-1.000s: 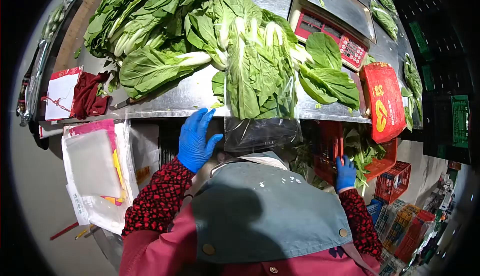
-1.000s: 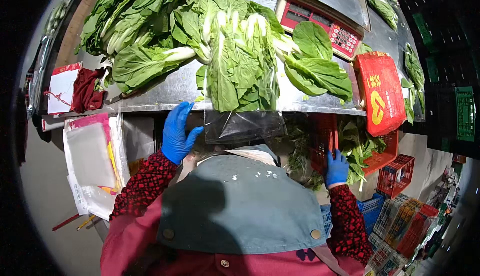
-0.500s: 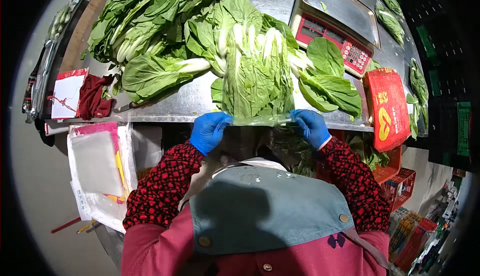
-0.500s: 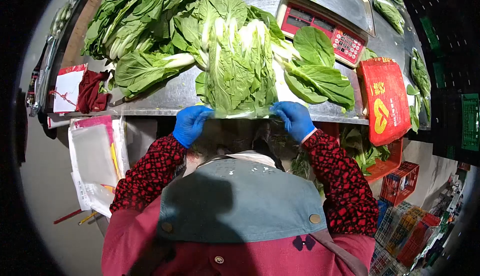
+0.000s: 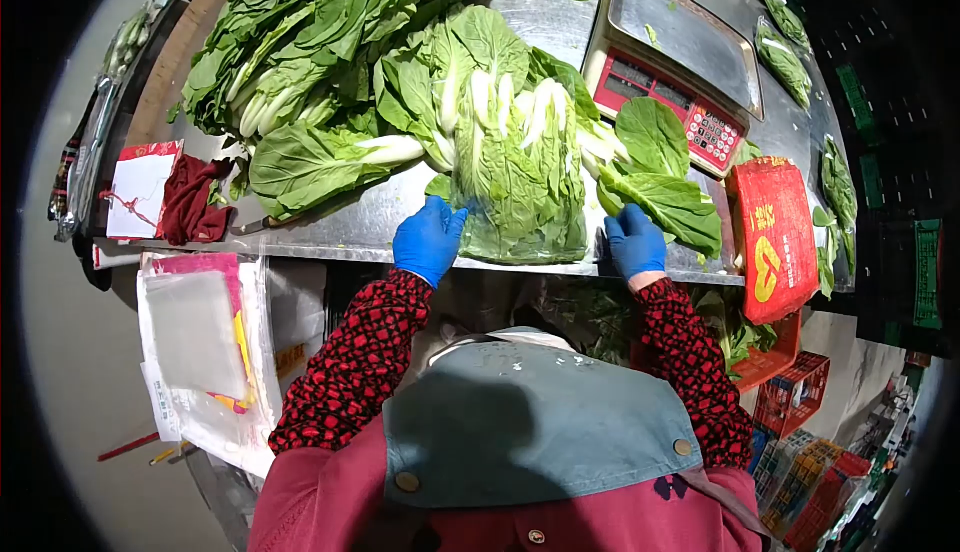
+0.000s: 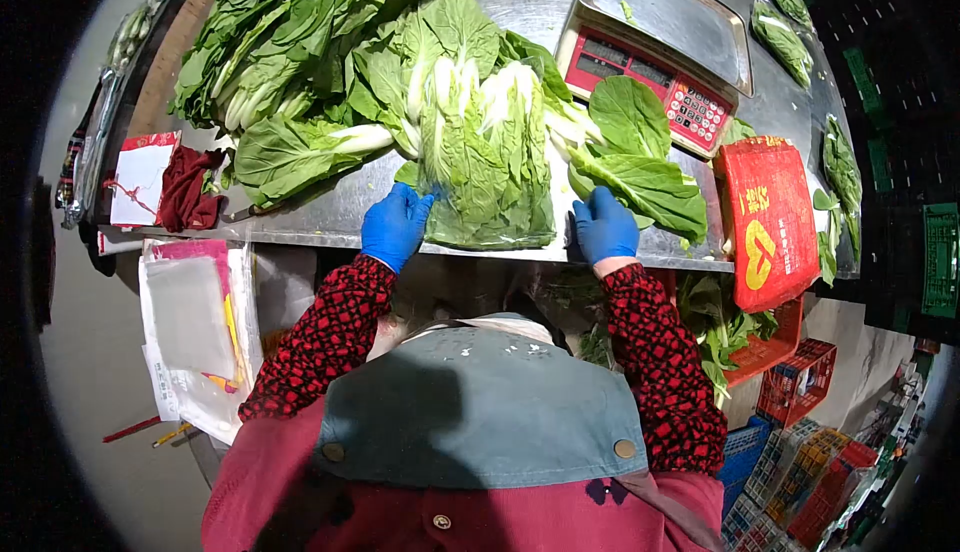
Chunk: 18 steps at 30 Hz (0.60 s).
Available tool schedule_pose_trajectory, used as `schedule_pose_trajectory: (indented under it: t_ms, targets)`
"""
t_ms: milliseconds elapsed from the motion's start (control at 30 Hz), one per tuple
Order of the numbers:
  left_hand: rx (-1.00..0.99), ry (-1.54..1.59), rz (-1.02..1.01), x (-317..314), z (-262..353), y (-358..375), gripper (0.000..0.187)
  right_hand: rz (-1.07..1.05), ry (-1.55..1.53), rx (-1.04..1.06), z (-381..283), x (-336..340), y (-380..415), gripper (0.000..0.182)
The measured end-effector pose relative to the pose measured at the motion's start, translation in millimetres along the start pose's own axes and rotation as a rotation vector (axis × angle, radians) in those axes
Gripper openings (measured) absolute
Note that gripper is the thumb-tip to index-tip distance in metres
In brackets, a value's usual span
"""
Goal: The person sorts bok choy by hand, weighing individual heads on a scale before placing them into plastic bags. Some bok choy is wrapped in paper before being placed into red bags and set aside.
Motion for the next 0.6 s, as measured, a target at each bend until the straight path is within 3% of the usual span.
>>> schedule_pose_trajectory:
  t_ms: [67, 133, 200, 233, 300, 367, 400, 533, 600]
  targets:
    - [0.002, 0.030, 0.017, 0, 0, 1, 0.036, 0.257, -0.388, 0.061, -26, 20, 7, 0.013]
    - [0.000, 0.009, 0.035, -6, -4, 2, 0.036, 0.138, -0.535, 0.143, -78, 33, 20, 0.012]
    - [-0.013, -0.005, 0.044, -4, -2, 3, 0.036, -0.195, -0.672, 0.339, -127, 24, 28, 0.012]
    - [-0.015, -0.004, 0.054, -2, -1, 3, 0.036, -0.438, -0.765, 0.305, -143, 17, 28, 0.015]
    - [0.023, -0.024, -0.027, -1, 1, 2, 0.035, -0.634, -0.798, 0.189, -131, -24, 14, 0.021]
    - [0.014, -0.013, 0.005, -8, -6, 3, 0.037, -0.806, -1.336, -0.437, -82, -48, -7, 0.031]
    - [-0.019, 0.029, 0.047, -10, -8, 4, 0.037, -0.796, -1.479, -0.637, -59, -47, -17, 0.035]
    - [-0.001, 0.011, 0.033, -6, -6, 2, 0.038, -0.611, -1.334, -0.667, -42, -29, -15, 0.038]
    - [0.011, -0.006, 0.010, -2, -6, -1, 0.038, -0.776, -1.641, -0.662, -17, -46, -19, 0.037]
Point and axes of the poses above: each hand's wrist, its own y-axis away from the middle knuckle, its own x-axis out of the back of the hand, z = x × y, the point moved 2 cm from there along -y, towards the middle knuckle, and after that the axes turned 7 degrees about z, right-handed, at the moved point
